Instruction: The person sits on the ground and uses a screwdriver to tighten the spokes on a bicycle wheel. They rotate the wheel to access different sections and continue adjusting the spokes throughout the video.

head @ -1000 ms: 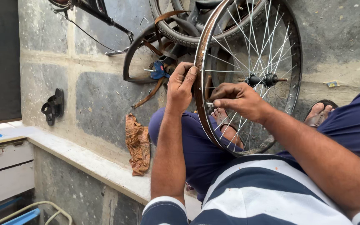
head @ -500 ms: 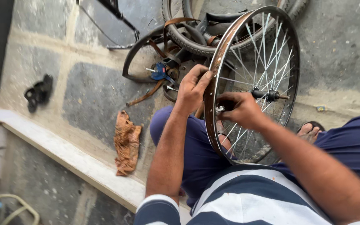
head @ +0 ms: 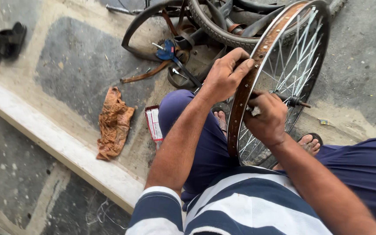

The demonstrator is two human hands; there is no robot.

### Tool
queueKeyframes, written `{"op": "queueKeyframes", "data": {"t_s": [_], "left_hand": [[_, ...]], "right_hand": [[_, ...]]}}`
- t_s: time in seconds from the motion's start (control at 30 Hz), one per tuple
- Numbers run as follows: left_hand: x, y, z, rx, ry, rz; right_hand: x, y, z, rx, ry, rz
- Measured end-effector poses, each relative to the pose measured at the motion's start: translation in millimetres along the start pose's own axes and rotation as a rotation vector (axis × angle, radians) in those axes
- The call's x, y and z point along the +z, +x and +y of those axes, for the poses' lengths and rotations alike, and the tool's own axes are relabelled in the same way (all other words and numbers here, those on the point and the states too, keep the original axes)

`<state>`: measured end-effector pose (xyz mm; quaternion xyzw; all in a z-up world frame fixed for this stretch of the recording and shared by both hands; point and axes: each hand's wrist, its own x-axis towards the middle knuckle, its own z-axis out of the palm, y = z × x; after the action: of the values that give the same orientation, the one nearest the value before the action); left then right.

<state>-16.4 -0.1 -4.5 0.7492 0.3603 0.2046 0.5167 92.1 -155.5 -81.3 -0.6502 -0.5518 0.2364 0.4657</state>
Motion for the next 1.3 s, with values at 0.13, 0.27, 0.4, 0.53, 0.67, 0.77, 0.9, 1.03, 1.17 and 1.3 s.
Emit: {"op": "queueKeyframes", "data": {"t_s": [0.13, 0.27, 0.4, 0.53, 0.67, 0.77, 0.9, 1.03, 1.17, 1.3], "left_hand": [[1, 2, 2, -0.050, -0.014, 0.008], [3, 2, -1, -0.041, -0.003, 0.006], [2, 3, -4, 0.017, 0.036, 0.034], [3, 3, -4, -0.005, 0.025, 0.022], [2, 4, -2, 0.008, 0.008, -0.011], [2, 3, -3, -0.010, 0.001, -0.042], [3, 6, -6, -0.041, 0.055, -0.019], [4, 2, -7, 0.043, 0.025, 0.003], [4, 2, -3, -0.021, 0.020, 0.007], [3, 1, -3, 0.036, 0.007, -0.008]], "right_hand": [[-21, 10, 0, -0.018, 0.120, -0.224], [-57, 31, 25, 0.394, 0.839, -0.646], [-26, 15, 20, 0.360, 0.517, -0.357], [7, 2, -3, 0.361, 0.032, -0.199], [-23, 34, -2, 0.617, 0.366, -0.590], [-57, 53, 7, 0.575, 0.789, -0.806], [-44, 35, -4, 0.304, 0.242, -0.465], [-12, 14, -20, -0.346, -0.261, 0.080], [-25, 13, -13, -0.189, -0.254, -0.059], [-55, 17, 8, 0.111, 0.522, -0.409]]}}
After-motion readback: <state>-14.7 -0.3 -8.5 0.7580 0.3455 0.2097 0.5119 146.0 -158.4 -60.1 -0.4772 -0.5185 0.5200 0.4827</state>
